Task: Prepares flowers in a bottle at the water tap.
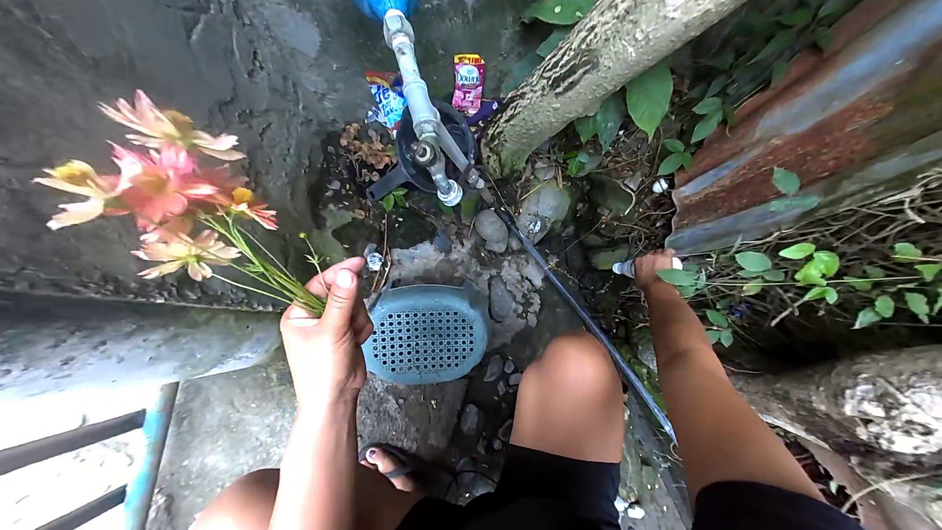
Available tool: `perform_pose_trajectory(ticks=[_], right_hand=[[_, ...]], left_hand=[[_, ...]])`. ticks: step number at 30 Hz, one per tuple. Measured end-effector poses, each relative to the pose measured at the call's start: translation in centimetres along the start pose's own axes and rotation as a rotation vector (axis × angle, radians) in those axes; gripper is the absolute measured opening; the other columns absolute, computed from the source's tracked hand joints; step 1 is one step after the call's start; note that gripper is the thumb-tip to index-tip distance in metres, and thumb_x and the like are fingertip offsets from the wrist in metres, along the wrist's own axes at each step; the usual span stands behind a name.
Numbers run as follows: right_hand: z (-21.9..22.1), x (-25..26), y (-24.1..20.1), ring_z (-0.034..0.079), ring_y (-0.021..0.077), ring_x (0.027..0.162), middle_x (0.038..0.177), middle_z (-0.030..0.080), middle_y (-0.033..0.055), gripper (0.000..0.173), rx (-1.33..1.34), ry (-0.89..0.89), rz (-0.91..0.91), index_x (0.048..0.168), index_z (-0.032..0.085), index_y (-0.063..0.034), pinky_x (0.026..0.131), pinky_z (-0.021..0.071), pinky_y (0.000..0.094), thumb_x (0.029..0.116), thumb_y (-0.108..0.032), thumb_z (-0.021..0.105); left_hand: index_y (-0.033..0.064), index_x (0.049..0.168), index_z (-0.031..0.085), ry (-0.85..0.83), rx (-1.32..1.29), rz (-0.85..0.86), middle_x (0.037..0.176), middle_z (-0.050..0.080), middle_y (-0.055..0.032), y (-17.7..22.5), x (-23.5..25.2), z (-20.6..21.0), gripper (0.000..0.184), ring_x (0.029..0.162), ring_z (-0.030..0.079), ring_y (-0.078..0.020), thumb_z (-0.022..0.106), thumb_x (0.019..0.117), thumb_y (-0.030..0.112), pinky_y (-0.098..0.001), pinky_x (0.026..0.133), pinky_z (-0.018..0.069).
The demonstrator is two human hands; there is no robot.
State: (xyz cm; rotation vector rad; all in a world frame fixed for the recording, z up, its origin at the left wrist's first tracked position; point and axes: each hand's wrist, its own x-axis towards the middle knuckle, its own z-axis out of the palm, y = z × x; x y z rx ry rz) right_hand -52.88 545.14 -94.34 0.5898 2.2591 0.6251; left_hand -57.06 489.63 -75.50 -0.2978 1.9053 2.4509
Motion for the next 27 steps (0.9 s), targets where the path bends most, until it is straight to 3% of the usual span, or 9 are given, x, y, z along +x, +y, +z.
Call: perform_pose_trajectory(ticks=[6,17,20,23,25,27], right_hand=[[-1.4,1.2,-0.8,0.059,0.0379,0.124,0.126,0.066,0.0226,0.027,-0.049,0.029,0.084,0.118,0.067,0.008,0.109,0.0366,0.0571,0.0992,-0.002,0.05],[-6.6,-1.0,-0.7,0.059,0.0418,0.122,0.122,0.068,0.0244,0.023,-0.015,0.087,0.016,0.114,0.068,0.0078,0.112,0.0327,0.0606,0.0947,0.002,0.057],[-9.7,-2.2,-0.6,0.057,0.0468,0.124,0.126,0.065,0.027,0.03,0.133,0.04,0.055,0.118,0.067,0.0054,0.106,0.0366,0.0686,0.0922,-0.01,0.067],[-13.7,-4.6,0.3,0.059,0.0527,0.12,0.126,0.063,0.0328,0.055,0.447,0.061,0.188,0.12,0.065,0.0069,0.093,0.0451,0.0741,0.0829,-0.031,0.081],[-13.7,-5.4,0.0,0.057,0.0541,0.121,0.129,0.06,0.0356,0.067,0.658,0.148,0.248,0.126,0.062,0.0079,0.093,0.0445,0.0746,0.0811,-0.037,0.083],[-10.9,-5.2,-2.0,0.056,0.0553,0.123,0.134,0.056,0.0363,0.073,0.748,0.169,0.232,0.136,0.056,0.0052,0.096,0.044,0.0747,0.0841,-0.039,0.081]], left_hand=[[0.0108,0.109,0.073,0.006,0.0,-0.013,0.055,0.046,0.0094,-0.1,-0.2,-0.5,0.017,0.041,0.037,-0.0004,0.061,0.1019,0.019,-0.0148,0.04,0.034],[0.0115,0.11,0.073,-0.033,-0.027,-0.007,0.057,0.048,0.0096,0.8,-0.8,-0.9,0.016,0.042,0.038,-0.0003,0.061,0.1015,0.019,-0.0144,0.04,0.0344],[0.0115,0.111,0.073,-0.04,-0.045,0.002,0.058,0.048,0.0094,1.1,-0.8,-1.1,0.017,0.043,0.038,-0.0006,0.061,0.1017,0.02,-0.0147,0.04,0.035],[0.0116,0.111,0.073,-0.042,-0.056,0.008,0.058,0.048,0.0096,1.3,-0.8,-1.2,0.017,0.043,0.038,-0.0006,0.061,0.1017,0.02,-0.0148,0.041,0.0345],[0.012,0.111,0.073,-0.046,-0.054,0.015,0.058,0.047,0.0096,1.4,-0.8,-1.4,0.017,0.043,0.037,-0.0009,0.061,0.1016,0.02,-0.015,0.04,0.0343],[0.0122,0.111,0.073,-0.066,-0.054,0.021,0.058,0.047,0.0095,1.4,-0.8,-1.4,0.018,0.043,0.037,-0.0009,0.061,0.102,0.021,-0.0149,0.04,0.0341]])
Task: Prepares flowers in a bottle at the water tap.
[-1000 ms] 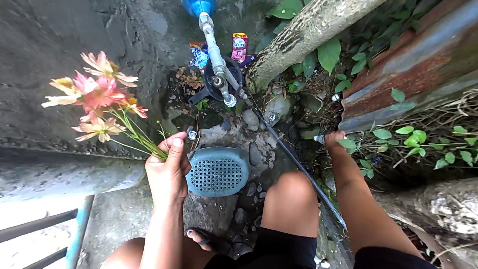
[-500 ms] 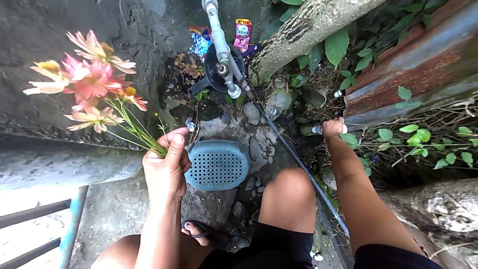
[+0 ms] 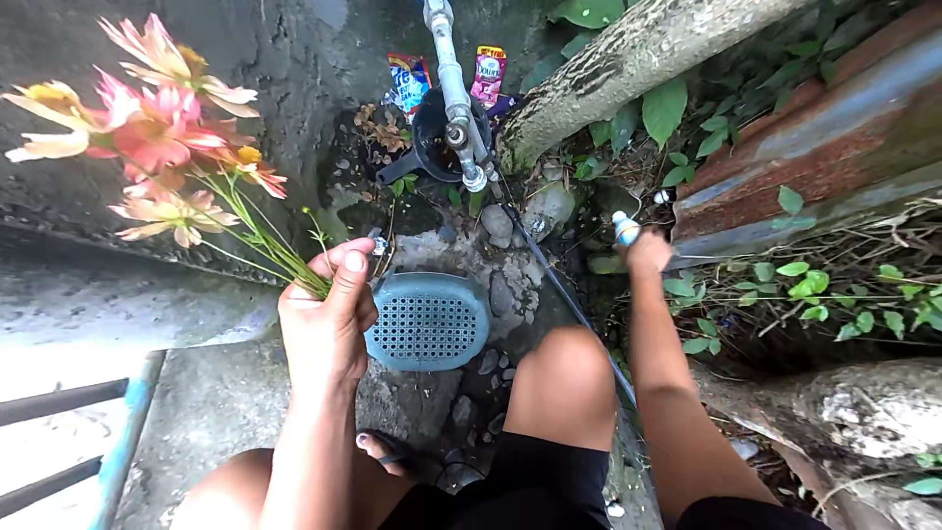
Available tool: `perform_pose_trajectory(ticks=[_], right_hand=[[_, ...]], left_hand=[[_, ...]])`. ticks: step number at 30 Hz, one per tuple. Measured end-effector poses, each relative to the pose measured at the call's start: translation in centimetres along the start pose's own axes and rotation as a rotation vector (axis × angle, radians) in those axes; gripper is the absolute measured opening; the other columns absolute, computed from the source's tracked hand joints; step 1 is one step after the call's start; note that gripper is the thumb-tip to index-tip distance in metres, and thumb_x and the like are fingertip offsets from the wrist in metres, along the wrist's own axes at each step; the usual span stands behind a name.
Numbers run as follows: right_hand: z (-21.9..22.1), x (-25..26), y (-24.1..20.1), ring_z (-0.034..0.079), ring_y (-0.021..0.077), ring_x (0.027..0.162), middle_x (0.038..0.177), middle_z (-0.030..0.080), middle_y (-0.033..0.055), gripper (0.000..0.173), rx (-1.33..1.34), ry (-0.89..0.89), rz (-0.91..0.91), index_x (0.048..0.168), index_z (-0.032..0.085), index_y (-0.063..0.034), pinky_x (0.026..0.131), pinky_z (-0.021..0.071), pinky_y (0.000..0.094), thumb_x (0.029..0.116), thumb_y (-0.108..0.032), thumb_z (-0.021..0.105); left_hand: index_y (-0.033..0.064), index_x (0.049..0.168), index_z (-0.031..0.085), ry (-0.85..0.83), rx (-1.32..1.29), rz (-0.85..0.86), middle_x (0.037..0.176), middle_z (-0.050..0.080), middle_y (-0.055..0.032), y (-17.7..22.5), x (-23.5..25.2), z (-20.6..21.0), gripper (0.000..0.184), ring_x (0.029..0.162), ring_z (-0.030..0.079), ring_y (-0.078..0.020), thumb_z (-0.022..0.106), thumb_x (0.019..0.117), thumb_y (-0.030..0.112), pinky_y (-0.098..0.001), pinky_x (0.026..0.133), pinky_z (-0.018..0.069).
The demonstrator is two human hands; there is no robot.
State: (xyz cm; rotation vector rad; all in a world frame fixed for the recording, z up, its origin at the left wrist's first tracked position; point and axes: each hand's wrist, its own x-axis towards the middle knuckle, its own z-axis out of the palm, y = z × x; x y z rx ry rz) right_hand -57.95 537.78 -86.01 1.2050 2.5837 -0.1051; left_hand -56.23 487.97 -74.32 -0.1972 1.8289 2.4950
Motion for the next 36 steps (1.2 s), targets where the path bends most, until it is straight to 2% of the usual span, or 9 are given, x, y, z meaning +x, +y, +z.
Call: perform_pose_trajectory(ticks=[2,4,9,14,17,21,29,34,36], right_hand=[[4.0,-0.6,0.9,0.059,0.0518,0.12,0.129,0.061,0.0322,0.065,-0.115,-0.138,0.005,0.129,0.062,0.0027,0.092,0.0467,0.0737,0.0823,-0.038,0.08],[6.8,-1.4,1.6,0.058,0.0502,0.122,0.132,0.061,0.031,0.057,-0.133,-0.147,0.045,0.128,0.063,0.0023,0.093,0.047,0.0716,0.0874,-0.035,0.076],[9.0,-1.7,4.8,0.057,0.05,0.124,0.135,0.058,0.0312,0.06,-0.221,-0.171,0.076,0.13,0.061,0.0053,0.095,0.0464,0.0705,0.0881,-0.036,0.074],[7.1,-0.4,4.9,0.056,0.0472,0.127,0.134,0.061,0.0282,0.049,-0.404,-0.215,-0.02,0.125,0.065,0.004,0.101,0.043,0.0699,0.0866,-0.024,0.076],[6.7,1.6,4.9,0.05,0.0466,0.132,0.135,0.06,0.0272,0.04,-0.511,-0.133,-0.149,0.123,0.067,0.0053,0.112,0.0285,0.0696,0.0883,-0.014,0.071],[4.5,2.2,2.9,0.054,0.0435,0.129,0.131,0.064,0.0243,0.03,-0.583,-0.091,-0.178,0.122,0.067,0.0051,0.113,0.0295,0.0662,0.0956,-0.009,0.061],[0.7,2.3,-0.4,0.057,0.044,0.126,0.127,0.066,0.0262,0.028,-0.573,-0.063,-0.204,0.119,0.067,0.0065,0.113,0.03,0.0661,0.0969,-0.009,0.059],[-1.0,3.2,-1.2,0.057,0.045,0.126,0.125,0.067,0.0256,0.029,-0.562,0.024,-0.232,0.117,0.068,0.0059,0.112,0.0299,0.0667,0.0921,-0.008,0.064],[-2.9,2.9,-1.7,0.051,0.0484,0.131,0.131,0.062,0.0287,0.041,-0.409,0.081,-0.197,0.123,0.065,0.0058,0.111,0.029,0.0701,0.0882,-0.015,0.071]], left_hand=[[0.0121,0.112,0.073,-0.006,-0.003,0.003,0.058,0.047,0.0093,0.1,-0.2,0.1,0.018,0.042,0.037,-0.001,0.061,0.1021,0.022,-0.015,0.04,0.0337],[0.012,0.111,0.073,0.009,-0.003,0.014,0.058,0.047,0.0091,0.4,-0.1,0.2,0.017,0.042,0.037,-0.0008,0.062,0.1019,0.021,-0.0148,0.039,0.0335],[0.0126,0.111,0.073,-0.011,0.01,0.009,0.058,0.045,0.0102,0.4,-0.2,-0.1,0.018,0.042,0.035,-0.0007,0.061,0.1022,0.023,-0.0148,0.04,0.0325],[0.0117,0.111,0.073,-0.023,-0.001,0.021,0.058,0.046,0.0099,0.3,-0.1,0.4,0.018,0.042,0.036,-0.0005,0.061,0.1023,0.022,-0.0145,0.04,0.0324],[0.0122,0.113,0.072,-0.029,-0.001,0.017,0.059,0.046,0.0103,0.2,-0.1,0.7,0.019,0.043,0.036,-0.0005,0.061,0.1021,0.023,-0.0144,0.04,0.0319],[0.0122,0.113,0.072,-0.033,0.004,0.02,0.059,0.046,0.0103,0.3,0.0,0.8,0.018,0.042,0.035,-0.0004,0.061,0.1024,0.023,-0.0145,0.039,0.0317],[0.0129,0.112,0.072,-0.035,-0.005,0.013,0.059,0.047,0.01,0.6,0.1,1.0,0.017,0.042,0.036,-0.0002,0.062,0.1022,0.023,-0.0141,0.039,0.0323],[0.0138,0.113,0.072,-0.043,-0.022,0.005,0.059,0.047,0.0103,0.9,0.5,0.8,0.017,0.041,0.034,0.0002,0.063,0.1017,0.024,-0.0141,0.038,0.0307],[0.0135,0.113,0.072,-0.039,-0.03,0.006,0.059,0.047,0.0099,1.0,0.6,0.5,0.018,0.041,0.034,-0.0001,0.063,0.1018,0.023,-0.0142,0.038,0.0308]])
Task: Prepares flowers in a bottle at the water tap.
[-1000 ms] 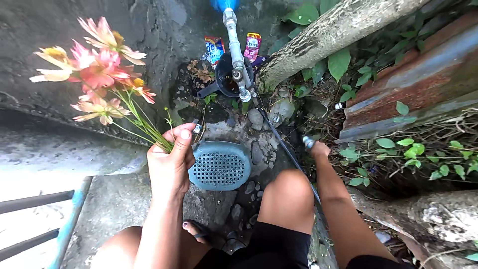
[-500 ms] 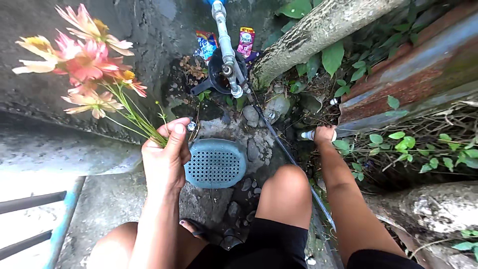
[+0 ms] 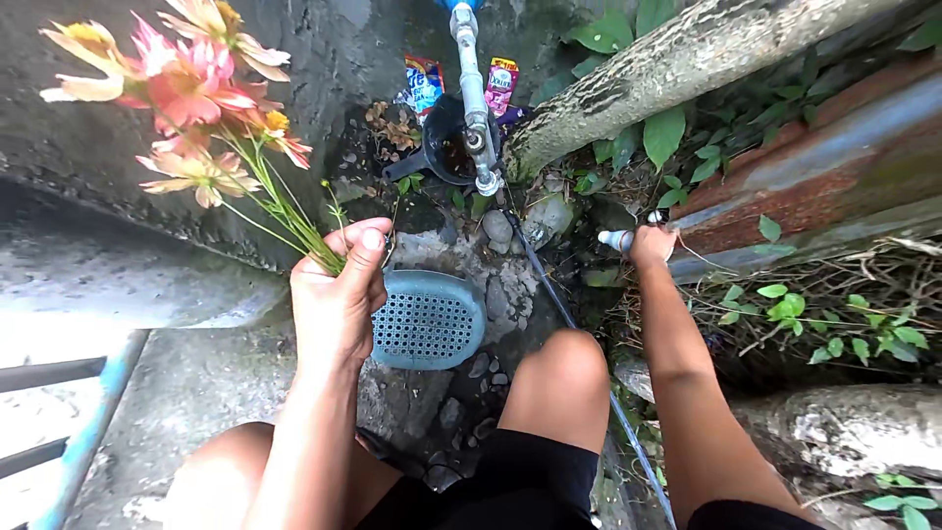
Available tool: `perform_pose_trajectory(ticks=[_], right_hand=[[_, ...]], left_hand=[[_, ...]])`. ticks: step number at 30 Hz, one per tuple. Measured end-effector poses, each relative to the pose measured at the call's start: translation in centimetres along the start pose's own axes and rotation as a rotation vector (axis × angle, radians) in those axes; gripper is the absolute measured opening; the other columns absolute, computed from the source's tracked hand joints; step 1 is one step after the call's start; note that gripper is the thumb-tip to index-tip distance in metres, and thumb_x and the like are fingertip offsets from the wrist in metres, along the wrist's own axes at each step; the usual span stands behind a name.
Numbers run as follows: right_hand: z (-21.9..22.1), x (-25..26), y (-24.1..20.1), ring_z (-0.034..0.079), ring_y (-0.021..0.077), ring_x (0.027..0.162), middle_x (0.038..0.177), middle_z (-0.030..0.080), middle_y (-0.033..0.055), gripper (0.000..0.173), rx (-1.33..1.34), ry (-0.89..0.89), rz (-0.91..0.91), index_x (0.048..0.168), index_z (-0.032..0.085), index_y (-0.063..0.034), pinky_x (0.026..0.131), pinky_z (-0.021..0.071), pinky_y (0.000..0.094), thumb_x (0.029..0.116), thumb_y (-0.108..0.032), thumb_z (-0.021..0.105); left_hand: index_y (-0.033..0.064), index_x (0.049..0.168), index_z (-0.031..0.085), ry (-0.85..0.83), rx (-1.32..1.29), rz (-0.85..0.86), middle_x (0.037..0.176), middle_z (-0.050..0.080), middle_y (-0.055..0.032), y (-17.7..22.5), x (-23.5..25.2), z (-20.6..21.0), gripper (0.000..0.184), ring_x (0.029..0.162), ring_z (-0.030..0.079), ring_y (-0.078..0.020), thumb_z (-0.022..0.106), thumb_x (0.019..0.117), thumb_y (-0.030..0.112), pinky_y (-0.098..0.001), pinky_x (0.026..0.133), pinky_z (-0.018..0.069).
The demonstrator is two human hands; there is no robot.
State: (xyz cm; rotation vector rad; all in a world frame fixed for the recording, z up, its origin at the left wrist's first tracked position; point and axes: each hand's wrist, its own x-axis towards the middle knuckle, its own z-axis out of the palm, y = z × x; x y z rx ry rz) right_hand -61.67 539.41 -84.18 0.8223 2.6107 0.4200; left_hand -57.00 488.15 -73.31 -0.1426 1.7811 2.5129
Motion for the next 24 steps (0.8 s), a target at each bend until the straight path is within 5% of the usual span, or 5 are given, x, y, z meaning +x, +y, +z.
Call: perform_pose_trajectory(ticks=[6,9,12,18,24], right_hand=[[1.2,-3.6,-2.1,0.05,0.0566,0.128,0.139,0.051,0.0367,0.072,0.417,0.145,0.091,0.142,0.053,0.0024,0.101,0.0404,0.0734,0.0872,-0.036,0.079],[7.0,-5.0,-3.8,0.059,0.051,0.121,0.132,0.06,0.0313,0.056,0.207,-0.188,0.09,0.129,0.063,0.0034,0.093,0.0475,0.0719,0.0876,-0.033,0.076],[9.7,-4.3,-4.2,0.054,0.0526,0.126,0.141,0.053,0.0327,0.063,0.189,-0.247,0.091,0.138,0.057,0.0024,0.096,0.0451,0.0725,0.0895,-0.034,0.076],[10.5,-3.6,-2.5,0.051,0.0474,0.132,0.137,0.06,0.0269,0.055,-0.025,-0.282,0.043,0.129,0.065,-0.0003,0.11,0.0321,0.0708,0.0844,-0.03,0.078],[8.0,-3.2,-2.5,0.058,0.043,0.126,0.128,0.067,0.0226,0.039,-0.037,-0.231,0.081,0.119,0.07,0.0,0.111,0.0333,0.0681,0.0915,-0.027,0.068]], left_hand=[[0.0147,0.113,0.072,0.004,0.007,0.01,0.059,0.047,0.0103,0.2,0.3,-0.9,0.018,0.041,0.034,-0.0002,0.062,0.102,0.024,-0.0139,0.038,0.0305],[0.0144,0.113,0.072,0.007,0.002,0.006,0.06,0.047,0.01,0.2,0.1,-0.6,0.017,0.042,0.035,-0.0002,0.062,0.1023,0.023,-0.0138,0.038,0.0321],[0.0136,0.112,0.073,0.026,-0.005,0.01,0.06,0.048,0.0098,0.5,0.0,-0.6,0.018,0.043,0.036,-0.0001,0.063,0.1011,0.023,-0.0142,0.04,0.0333],[0.0136,0.112,0.073,-0.008,0.024,-0.01,0.06,0.048,0.0099,0.0,-0.6,-1.1,0.018,0.043,0.036,-0.0003,0.063,0.1014,0.024,-0.0143,0.039,0.0322],[0.0135,0.113,0.073,-0.013,0.016,0.008,0.061,0.047,0.0098,0.7,-1.1,-1.0,0.018,0.043,0.035,-0.0005,0.061,0.1023,0.023,-0.0141,0.039,0.0321]])
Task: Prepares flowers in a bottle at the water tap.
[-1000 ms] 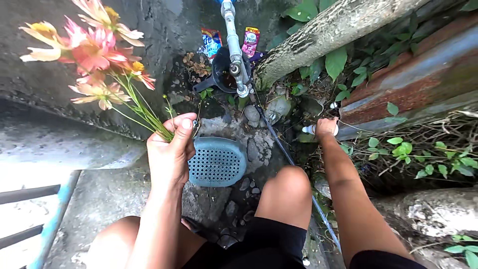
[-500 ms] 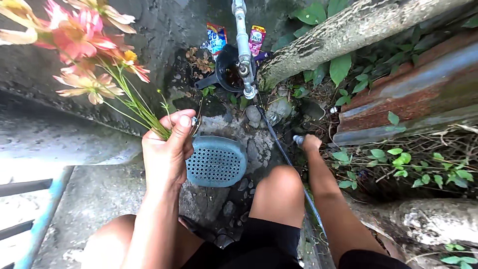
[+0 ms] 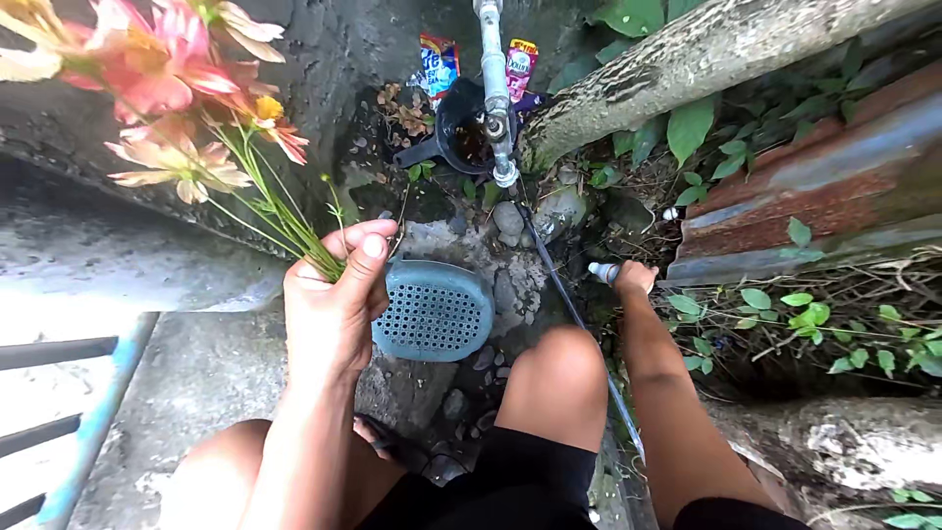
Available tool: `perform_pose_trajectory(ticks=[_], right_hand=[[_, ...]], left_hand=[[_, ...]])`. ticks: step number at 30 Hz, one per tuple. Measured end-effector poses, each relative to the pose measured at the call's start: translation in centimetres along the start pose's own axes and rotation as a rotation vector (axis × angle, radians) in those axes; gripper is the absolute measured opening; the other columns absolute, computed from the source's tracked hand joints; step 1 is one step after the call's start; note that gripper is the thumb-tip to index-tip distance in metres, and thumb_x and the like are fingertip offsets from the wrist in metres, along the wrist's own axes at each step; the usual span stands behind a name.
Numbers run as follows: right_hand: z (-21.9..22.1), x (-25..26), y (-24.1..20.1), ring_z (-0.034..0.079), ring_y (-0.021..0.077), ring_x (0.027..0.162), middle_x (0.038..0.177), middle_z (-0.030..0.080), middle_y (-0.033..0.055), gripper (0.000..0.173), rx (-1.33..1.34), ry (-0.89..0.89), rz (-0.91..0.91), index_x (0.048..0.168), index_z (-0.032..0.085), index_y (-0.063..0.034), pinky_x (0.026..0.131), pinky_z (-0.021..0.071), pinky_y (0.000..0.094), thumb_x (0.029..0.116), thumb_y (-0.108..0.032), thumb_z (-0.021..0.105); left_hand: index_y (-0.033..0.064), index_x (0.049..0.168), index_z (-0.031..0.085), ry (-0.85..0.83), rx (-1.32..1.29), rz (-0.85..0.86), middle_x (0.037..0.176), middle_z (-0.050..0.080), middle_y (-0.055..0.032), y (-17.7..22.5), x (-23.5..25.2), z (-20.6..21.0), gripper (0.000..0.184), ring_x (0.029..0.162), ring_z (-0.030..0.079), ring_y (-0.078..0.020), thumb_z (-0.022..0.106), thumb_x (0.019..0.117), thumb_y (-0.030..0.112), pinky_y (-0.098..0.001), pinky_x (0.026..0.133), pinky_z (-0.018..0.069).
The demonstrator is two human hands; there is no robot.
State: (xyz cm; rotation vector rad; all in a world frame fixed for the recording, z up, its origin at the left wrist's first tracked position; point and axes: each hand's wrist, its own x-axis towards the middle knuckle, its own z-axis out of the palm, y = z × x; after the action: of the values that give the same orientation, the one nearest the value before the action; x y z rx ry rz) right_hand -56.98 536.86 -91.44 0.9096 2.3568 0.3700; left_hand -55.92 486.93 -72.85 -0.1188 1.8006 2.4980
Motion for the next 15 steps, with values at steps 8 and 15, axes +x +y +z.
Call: perform_pose_trajectory(ticks=[8,15], right_hand=[[-3.2,0.3,-0.1,0.062,0.0414,0.122,0.124,0.068,0.0227,0.04,-0.064,0.058,-0.018,0.118,0.068,0.0023,0.111,0.0334,0.0673,0.0897,-0.026,0.069],[-5.6,0.2,0.5,0.051,0.0472,0.132,0.135,0.06,0.0273,0.047,0.175,0.291,-0.069,0.129,0.064,0.0005,0.113,0.0289,0.0688,0.0893,-0.024,0.072]], left_hand=[[0.014,0.113,0.072,-0.015,-0.032,0.033,0.06,0.046,0.0098,0.6,-0.1,0.0,0.018,0.041,0.033,-0.0006,0.062,0.1023,0.023,-0.0143,0.038,0.0303],[0.013,0.113,0.073,-0.03,-0.05,0.024,0.058,0.044,0.0094,0.8,0.0,0.3,0.018,0.041,0.032,-0.0005,0.062,0.1023,0.023,-0.0143,0.037,0.029]])
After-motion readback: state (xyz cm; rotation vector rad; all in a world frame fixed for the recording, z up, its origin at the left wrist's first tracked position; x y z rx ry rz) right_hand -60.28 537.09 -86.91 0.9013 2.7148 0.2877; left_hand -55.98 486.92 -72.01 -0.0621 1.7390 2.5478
